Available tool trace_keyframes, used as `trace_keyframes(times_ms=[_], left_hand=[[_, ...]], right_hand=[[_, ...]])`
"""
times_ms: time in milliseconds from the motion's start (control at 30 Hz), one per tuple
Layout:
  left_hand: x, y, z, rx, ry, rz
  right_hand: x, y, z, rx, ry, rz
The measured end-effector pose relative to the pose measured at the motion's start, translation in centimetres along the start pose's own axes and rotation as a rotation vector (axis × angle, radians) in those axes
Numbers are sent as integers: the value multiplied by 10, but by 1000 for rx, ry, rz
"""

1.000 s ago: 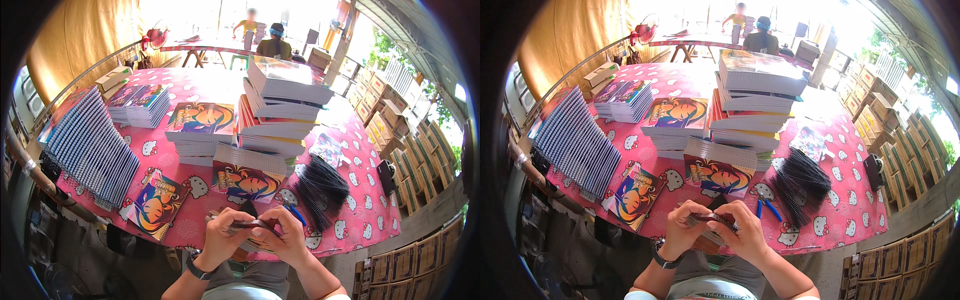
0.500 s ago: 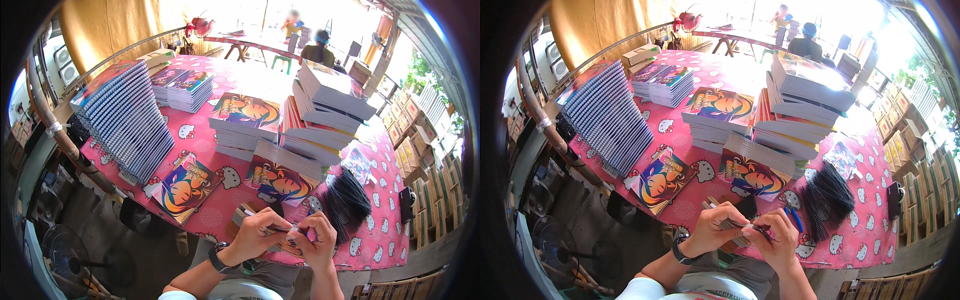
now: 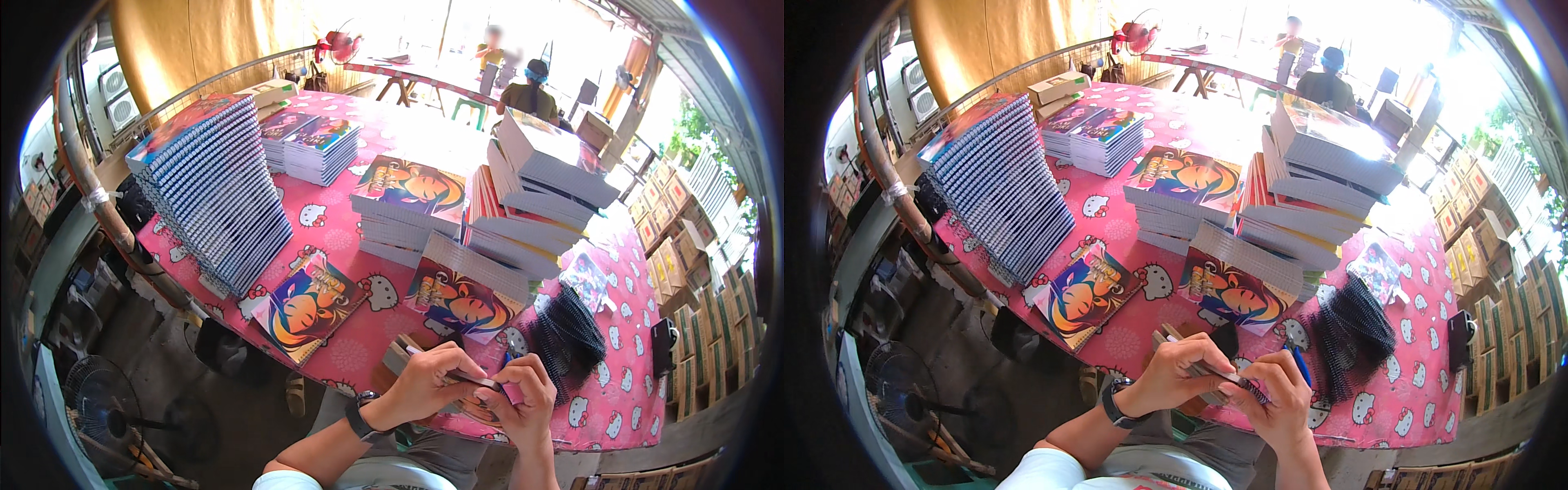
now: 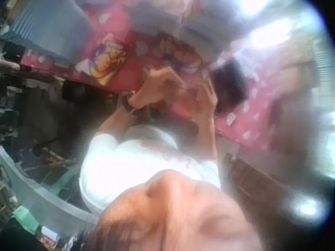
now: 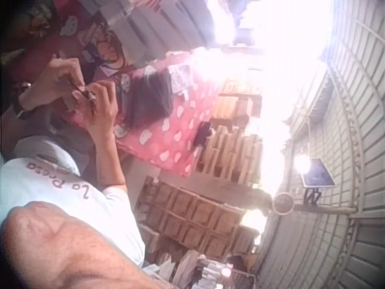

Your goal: The person places a stack of notebooks into a cardboard box, then moves to a table to insert a black spiral binding through the pre-punched holes of another notebook by hand.

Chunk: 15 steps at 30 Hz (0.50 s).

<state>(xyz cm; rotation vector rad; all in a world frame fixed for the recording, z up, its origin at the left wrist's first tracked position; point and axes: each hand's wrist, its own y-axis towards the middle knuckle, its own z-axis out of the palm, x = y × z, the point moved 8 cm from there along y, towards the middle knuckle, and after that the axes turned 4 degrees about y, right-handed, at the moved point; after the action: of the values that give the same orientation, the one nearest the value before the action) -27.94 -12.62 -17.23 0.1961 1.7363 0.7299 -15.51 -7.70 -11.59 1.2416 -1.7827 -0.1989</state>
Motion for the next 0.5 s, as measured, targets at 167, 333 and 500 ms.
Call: trace_keyframes(times_ms=[167, 333, 500], left_hand=[[-8, 3, -2, -16, 74, 98], [-6, 5, -2, -45, 210, 90], [39, -32, -105, -796, -913, 19]], right_hand=[[5, 0, -3, 27, -46, -27], [-7, -6, 3, 102, -49, 33], [-23, -4, -60, -362, -132, -107]])
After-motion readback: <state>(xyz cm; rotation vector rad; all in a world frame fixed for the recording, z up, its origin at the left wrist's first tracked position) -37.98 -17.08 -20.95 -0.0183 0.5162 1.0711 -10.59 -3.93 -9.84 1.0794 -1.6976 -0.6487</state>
